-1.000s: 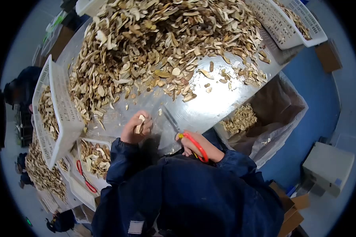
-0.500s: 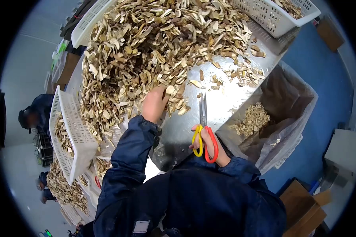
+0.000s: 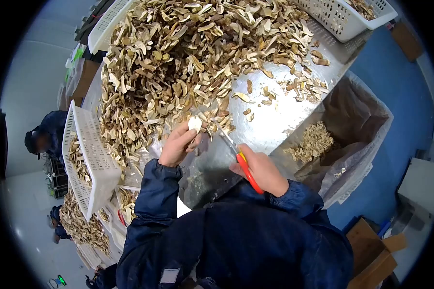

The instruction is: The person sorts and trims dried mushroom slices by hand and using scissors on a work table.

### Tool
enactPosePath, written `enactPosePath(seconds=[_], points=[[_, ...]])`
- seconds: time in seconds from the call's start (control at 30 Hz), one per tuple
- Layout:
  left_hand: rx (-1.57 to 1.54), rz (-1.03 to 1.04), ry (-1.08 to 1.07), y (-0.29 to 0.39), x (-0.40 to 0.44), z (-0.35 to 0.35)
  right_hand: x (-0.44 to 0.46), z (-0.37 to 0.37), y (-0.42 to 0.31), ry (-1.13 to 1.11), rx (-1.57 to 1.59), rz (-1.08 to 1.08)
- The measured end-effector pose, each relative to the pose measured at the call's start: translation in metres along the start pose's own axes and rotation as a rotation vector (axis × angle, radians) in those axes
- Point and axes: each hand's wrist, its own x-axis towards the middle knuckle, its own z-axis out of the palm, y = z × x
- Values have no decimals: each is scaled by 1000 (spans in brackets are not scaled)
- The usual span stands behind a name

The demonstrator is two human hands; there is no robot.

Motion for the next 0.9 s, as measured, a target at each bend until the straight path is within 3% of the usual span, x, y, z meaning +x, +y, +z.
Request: enactPosePath(seconds=[0.3,0.5,0.63,0.8,0.83,0.9], points=[[506,12,-159,5,-24,7,-8,-17,-16,30,-180,-257],[290,-113,-241,-8,-27,-2,-13,-9,-19,-145,-328,-46],[-92,-141,-214,-21,-29,-20,-14,7,-2,-43,64,-113],[-518,-9,74,-30,-10,-60,-17,16,7,5,320,44],[-485,-25,52,-29,0,-72,-17,18,8,15,335,56],[204,-108,287,-24,13,-75,-17,21,10,35,361,81]])
